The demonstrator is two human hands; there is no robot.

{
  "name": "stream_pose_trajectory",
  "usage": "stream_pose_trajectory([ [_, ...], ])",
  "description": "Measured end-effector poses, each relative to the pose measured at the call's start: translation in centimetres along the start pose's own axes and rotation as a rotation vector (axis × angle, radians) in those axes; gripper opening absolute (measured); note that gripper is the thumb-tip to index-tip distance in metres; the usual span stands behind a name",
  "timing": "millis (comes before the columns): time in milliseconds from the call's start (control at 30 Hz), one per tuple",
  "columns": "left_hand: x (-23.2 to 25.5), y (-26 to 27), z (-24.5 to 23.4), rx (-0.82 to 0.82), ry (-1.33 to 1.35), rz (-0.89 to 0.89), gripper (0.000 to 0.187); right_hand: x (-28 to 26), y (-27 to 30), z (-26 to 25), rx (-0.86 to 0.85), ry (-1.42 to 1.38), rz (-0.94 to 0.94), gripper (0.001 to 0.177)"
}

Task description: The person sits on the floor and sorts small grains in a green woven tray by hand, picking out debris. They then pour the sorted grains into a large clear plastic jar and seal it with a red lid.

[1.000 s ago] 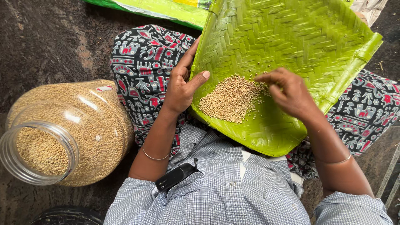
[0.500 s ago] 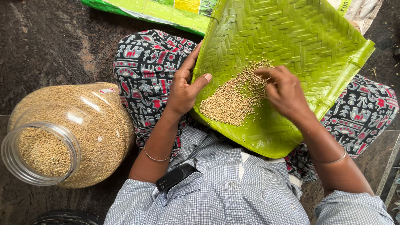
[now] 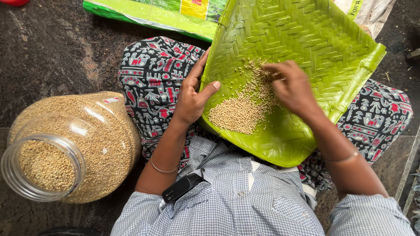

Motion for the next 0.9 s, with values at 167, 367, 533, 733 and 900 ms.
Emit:
stream_pose_trajectory([
  [167, -0.2, -0.1, 0.0, 0.015, 0.001, -0.019, 0.074, 3.1, 2.9, -0.2, -0.155, 0.004, 0.101, 0.031],
  [367, -0.1, 0.0, -0.1, 0.032, -0.016, -0.026, 0.074, 4.0, 3.9, 2.4, -0.422, 0.058, 0.138, 0.033],
  [533, -0.2, 0.1, -0.2, 0.045, -0.011, -0.046, 0.076, 5.0, 2.1, -1.8, -0.053, -0.080, 0.117, 0.037],
  [733, -0.3, -0.3, -0.3, 0.029, -0.028, -0.025, 0.075, -0.1, 3.0, 4.8, -0.414, -0.041, -0.232, 0.032],
  [900, -0.3, -0.1, -0.3, 0.032, -0.018, -0.034, 0.075, 1.1, 1.1, -0.1, -0.070, -0.006, -0.042, 0.045],
])
Point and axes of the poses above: each hand's wrist, its own y-axis away from the middle knuckle, its own z-axis out of the palm, x = y × z, the point moved 7 cm from there along -y, towards the middle knuckle, and after that the axes turned 10 degrees about y, right-handed, at the moved point
